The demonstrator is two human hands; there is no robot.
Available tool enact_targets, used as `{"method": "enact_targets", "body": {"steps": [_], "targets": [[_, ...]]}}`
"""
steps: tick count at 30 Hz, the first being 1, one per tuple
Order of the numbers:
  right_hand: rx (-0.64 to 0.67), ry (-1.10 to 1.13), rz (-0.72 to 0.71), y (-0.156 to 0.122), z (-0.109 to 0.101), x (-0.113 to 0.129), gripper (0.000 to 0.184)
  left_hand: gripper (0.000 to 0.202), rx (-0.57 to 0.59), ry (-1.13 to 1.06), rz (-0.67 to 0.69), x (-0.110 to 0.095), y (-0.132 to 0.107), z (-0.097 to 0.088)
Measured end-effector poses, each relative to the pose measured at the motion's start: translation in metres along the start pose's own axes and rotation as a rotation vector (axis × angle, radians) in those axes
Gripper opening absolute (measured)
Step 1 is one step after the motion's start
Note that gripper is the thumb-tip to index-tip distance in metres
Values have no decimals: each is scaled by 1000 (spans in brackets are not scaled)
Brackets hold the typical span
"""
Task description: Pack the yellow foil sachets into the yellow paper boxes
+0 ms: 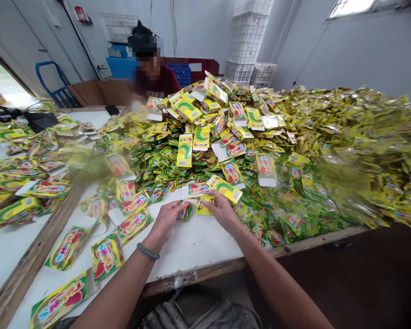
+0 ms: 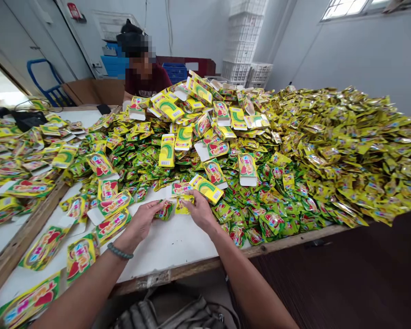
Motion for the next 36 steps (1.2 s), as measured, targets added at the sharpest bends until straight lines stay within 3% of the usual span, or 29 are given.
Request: {"method": "enact_targets", "body": {"steps": [4, 7, 13, 18, 24, 32, 36], "targets": [[78, 384, 44, -10, 33, 10, 38, 43, -73, -583, -117, 15, -15, 2], [54, 422, 63, -14, 45, 6, 43, 41, -121, -698, -136, 20, -20, 4], [-31, 34, -36, -14, 34, 2, 29, 40, 16, -614, -179, 20, -21, 15], [113, 118, -65, -16, 45, 6, 38, 36, -18, -499, -171, 21, -19, 5], [37, -127, -129, -22, 43, 9, 33, 46, 100, -564, -211, 17, -24, 13], [7, -150, -142, -25, 36, 13, 39, 38, 272, -448, -105, 4, -26, 14], [56, -189, -101, -29, 35, 16, 19, 49, 228, -458, -67, 1, -24, 10]]}}
Point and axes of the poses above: each hand's wrist, its own y-axis towards the middle knuckle, its own z-axis out of the palm, x = y × z, the point moved 9 cm from there along y, towards the middle knuckle, and after that the axes turned 10 degrees about -y, right-handed, at the moved point
